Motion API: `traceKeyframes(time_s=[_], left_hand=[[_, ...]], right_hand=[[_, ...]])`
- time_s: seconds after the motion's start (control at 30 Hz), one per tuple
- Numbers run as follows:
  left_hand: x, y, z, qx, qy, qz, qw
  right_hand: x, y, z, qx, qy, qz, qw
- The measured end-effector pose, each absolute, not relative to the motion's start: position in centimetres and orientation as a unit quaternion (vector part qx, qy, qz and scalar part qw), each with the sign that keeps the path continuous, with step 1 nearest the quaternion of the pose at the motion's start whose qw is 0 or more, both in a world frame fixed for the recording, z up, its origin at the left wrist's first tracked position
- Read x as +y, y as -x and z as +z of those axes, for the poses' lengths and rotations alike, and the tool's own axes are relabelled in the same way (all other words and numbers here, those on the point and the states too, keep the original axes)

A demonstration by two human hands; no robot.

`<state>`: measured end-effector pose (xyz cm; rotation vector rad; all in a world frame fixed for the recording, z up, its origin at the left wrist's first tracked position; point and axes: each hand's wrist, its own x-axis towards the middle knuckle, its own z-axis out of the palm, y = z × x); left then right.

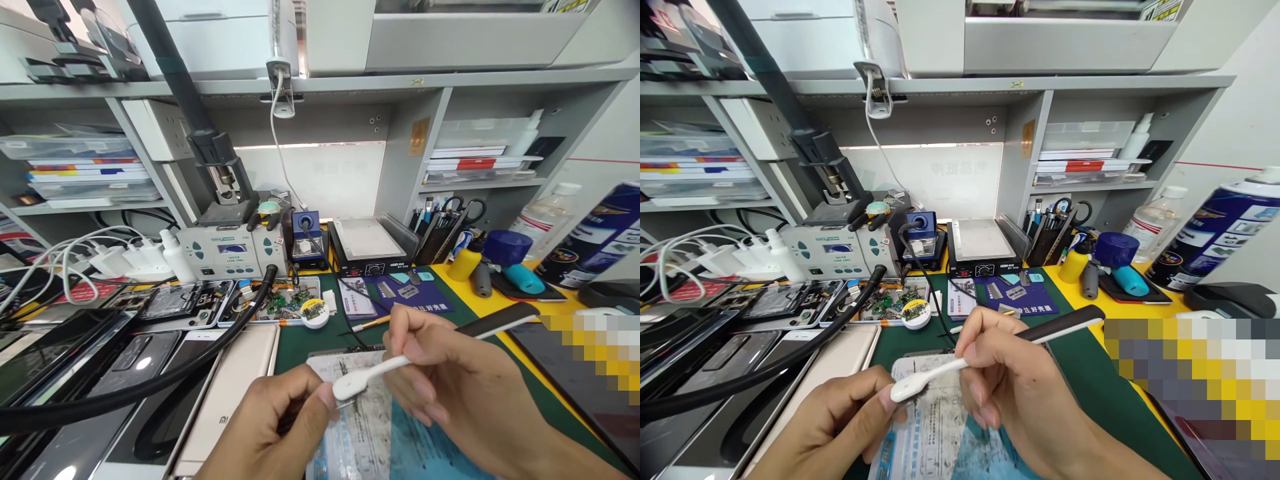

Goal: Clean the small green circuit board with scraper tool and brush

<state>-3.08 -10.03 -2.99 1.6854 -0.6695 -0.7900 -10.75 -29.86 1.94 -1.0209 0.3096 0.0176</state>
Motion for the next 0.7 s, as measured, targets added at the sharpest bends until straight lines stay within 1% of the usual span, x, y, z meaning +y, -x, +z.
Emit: traceKeyframes(time_s=[0.7], left_hand=[[-10.01, 3.10, -3.22, -0.291, -0.698, -0.332, 0.563]], right_hand=[[-29.78, 10.81, 1.71, 0.141, 0.494, 0.011, 0.858]])
